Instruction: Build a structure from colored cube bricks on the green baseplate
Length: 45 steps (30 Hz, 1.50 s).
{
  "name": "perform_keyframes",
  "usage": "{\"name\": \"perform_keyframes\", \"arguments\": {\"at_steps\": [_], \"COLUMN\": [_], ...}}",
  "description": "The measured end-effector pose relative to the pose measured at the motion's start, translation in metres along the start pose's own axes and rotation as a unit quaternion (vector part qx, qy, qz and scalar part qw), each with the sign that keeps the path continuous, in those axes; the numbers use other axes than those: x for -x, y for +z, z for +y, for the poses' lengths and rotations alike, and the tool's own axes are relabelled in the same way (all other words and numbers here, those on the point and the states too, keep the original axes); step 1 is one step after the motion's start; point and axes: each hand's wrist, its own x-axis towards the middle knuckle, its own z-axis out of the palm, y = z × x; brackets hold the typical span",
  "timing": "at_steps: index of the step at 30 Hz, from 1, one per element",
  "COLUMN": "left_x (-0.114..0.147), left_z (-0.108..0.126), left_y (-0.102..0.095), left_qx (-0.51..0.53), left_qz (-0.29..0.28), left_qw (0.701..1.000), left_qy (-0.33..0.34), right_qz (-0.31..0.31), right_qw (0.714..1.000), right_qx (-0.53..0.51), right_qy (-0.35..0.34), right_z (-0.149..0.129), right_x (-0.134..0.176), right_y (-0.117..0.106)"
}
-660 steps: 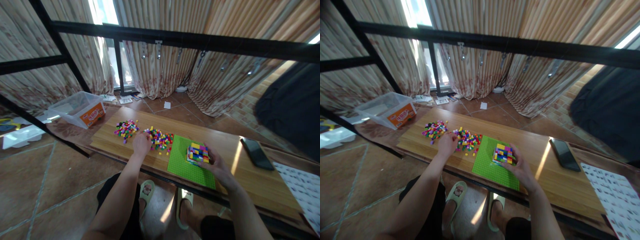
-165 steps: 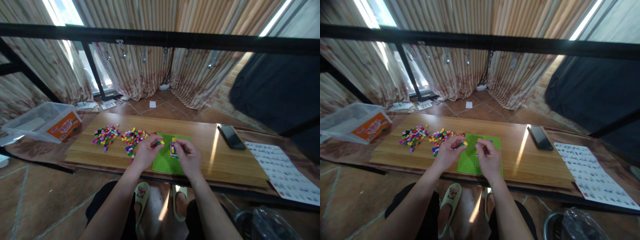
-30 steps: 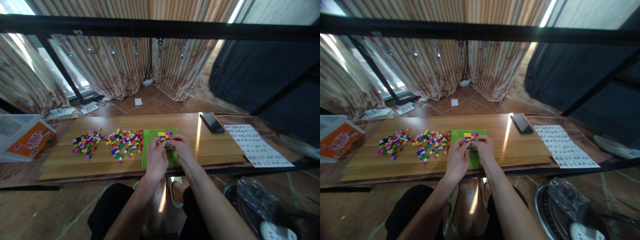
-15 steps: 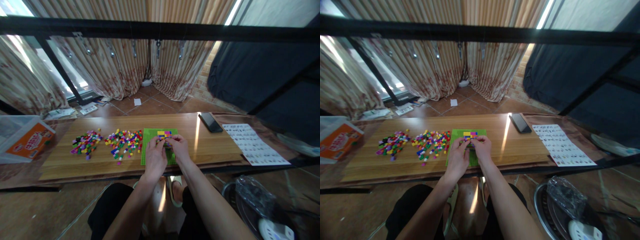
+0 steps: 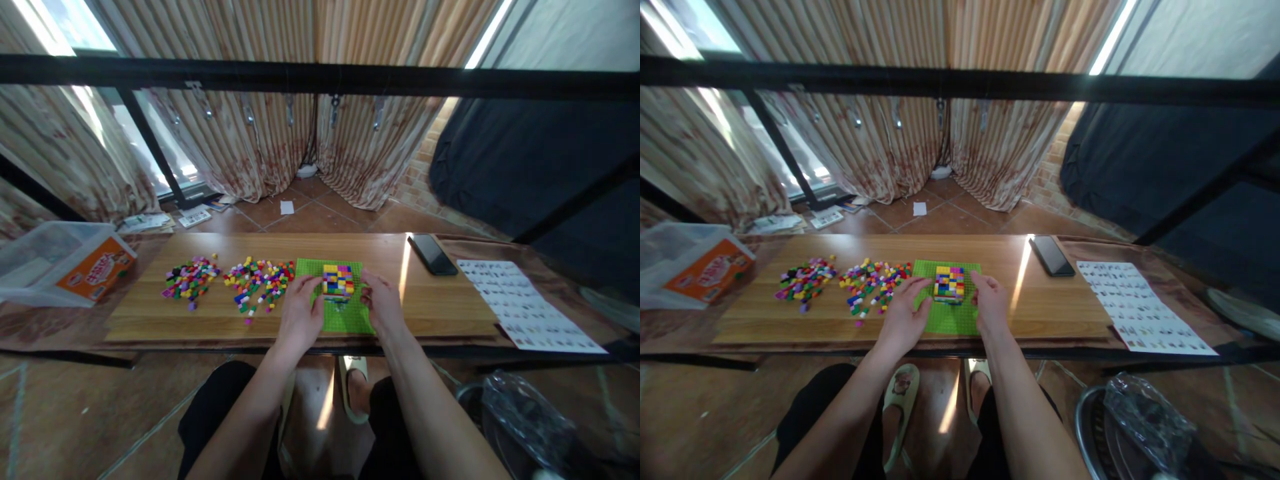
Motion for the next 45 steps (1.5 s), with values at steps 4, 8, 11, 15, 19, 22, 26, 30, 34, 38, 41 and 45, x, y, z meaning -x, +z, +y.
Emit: {"name": "perform_keyframes", "arguments": {"at_steps": [4, 8, 11, 15, 19, 22, 26, 30, 34, 38, 41, 45], "left_x": [-0.009, -0.008, 0.001, 0.011, 0.012, 0.011, 0.008, 0.007, 0.006, 0.005, 0.005, 0.006], "left_z": [-0.024, -0.054, -0.072, -0.081, -0.082, -0.082, -0.085, -0.087, -0.092, -0.096, -0.098, -0.099], "left_y": [-0.036, -0.083, -0.111, -0.121, -0.111, -0.105, -0.101, -0.095, -0.092, -0.098, -0.103, -0.101], "left_qx": [-0.031, -0.098, -0.157, -0.200, -0.222, -0.233, -0.230, -0.227, -0.196, -0.189, -0.204, -0.190], "left_qz": [0.024, -0.026, -0.097, -0.154, -0.169, -0.151, -0.137, -0.114, -0.085, -0.070, -0.065, -0.067], "left_qw": [0.999, 0.980, 0.956, 0.933, 0.929, 0.928, 0.930, 0.936, 0.950, 0.949, 0.944, 0.948], "left_qy": [-0.039, -0.171, -0.226, -0.255, -0.244, -0.250, -0.252, -0.244, -0.227, -0.244, -0.251, -0.246], "right_qz": [0.027, 0.040, 0.028, -0.045, -0.169, -0.281, -0.323, -0.269, -0.234, -0.225, -0.243, -0.264], "right_qw": [0.993, 0.971, 0.953, 0.929, 0.873, 0.810, 0.742, 0.716, 0.693, 0.681, 0.680, 0.703], "right_qx": [-0.004, 0.031, 0.085, 0.148, 0.254, 0.343, 0.463, 0.544, 0.594, 0.615, 0.605, 0.562], "right_qy": [-0.115, -0.235, -0.290, -0.336, -0.381, -0.384, -0.360, -0.346, -0.336, -0.328, -0.335, -0.347], "right_z": [0.000, -0.005, -0.006, 0.003, 0.016, 0.028, 0.048, 0.058, 0.059, 0.062, 0.068, 0.077], "right_x": [-0.002, 0.008, 0.020, 0.035, 0.053, 0.063, 0.066, 0.060, 0.057, 0.058, 0.056, 0.054], "right_y": [0.001, 0.008, 0.013, 0.019, 0.030, 0.041, 0.054, 0.062, 0.071, 0.079, 0.085, 0.092]}}
